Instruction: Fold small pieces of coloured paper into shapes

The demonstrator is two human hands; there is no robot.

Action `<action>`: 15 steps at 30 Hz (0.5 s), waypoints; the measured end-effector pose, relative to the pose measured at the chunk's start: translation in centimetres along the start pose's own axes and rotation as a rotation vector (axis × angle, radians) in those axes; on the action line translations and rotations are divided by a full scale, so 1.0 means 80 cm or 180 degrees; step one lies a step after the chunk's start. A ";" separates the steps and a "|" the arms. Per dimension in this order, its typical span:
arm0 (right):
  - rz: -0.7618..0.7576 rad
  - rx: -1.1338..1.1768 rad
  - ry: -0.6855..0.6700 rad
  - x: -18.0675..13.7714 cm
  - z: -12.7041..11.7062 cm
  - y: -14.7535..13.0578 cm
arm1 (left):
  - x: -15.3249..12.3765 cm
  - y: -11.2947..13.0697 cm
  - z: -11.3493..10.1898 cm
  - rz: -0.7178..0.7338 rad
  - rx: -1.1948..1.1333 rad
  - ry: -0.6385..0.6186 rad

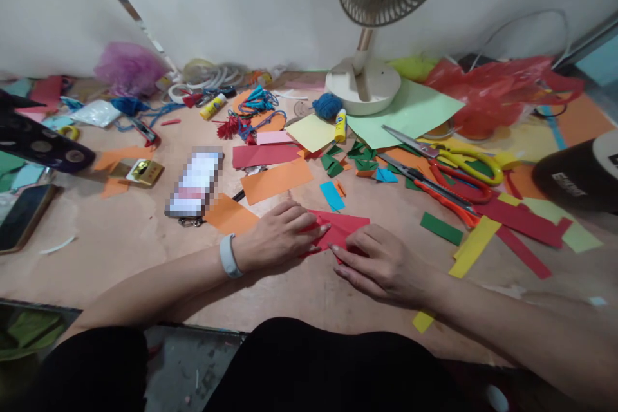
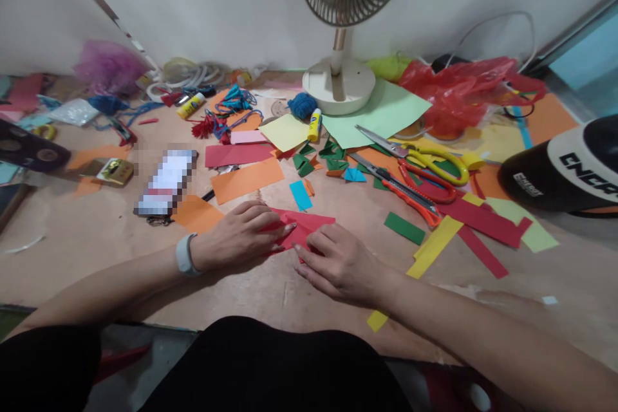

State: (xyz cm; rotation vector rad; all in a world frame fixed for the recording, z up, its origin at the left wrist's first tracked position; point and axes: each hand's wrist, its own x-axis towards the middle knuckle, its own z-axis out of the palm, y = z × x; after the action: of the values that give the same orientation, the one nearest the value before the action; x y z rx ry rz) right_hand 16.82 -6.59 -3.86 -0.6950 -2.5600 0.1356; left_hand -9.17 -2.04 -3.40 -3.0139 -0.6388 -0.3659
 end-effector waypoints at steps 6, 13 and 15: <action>-0.0028 0.0039 0.0037 0.004 -0.002 0.000 | 0.003 -0.003 -0.004 -0.0310 -0.0427 0.0149; -0.0087 0.0021 0.0113 0.004 -0.002 0.001 | 0.035 -0.002 0.021 -0.1365 -0.0506 0.0548; -0.0089 -0.0001 0.0091 0.004 -0.002 0.002 | 0.042 -0.003 0.034 -0.1372 -0.0405 0.0460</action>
State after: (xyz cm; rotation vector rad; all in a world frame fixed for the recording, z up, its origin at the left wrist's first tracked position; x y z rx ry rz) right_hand 16.70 -6.33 -3.61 -0.6563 -2.5414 0.1152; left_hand -5.69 -0.22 -5.22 -2.9042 -1.2962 -0.6546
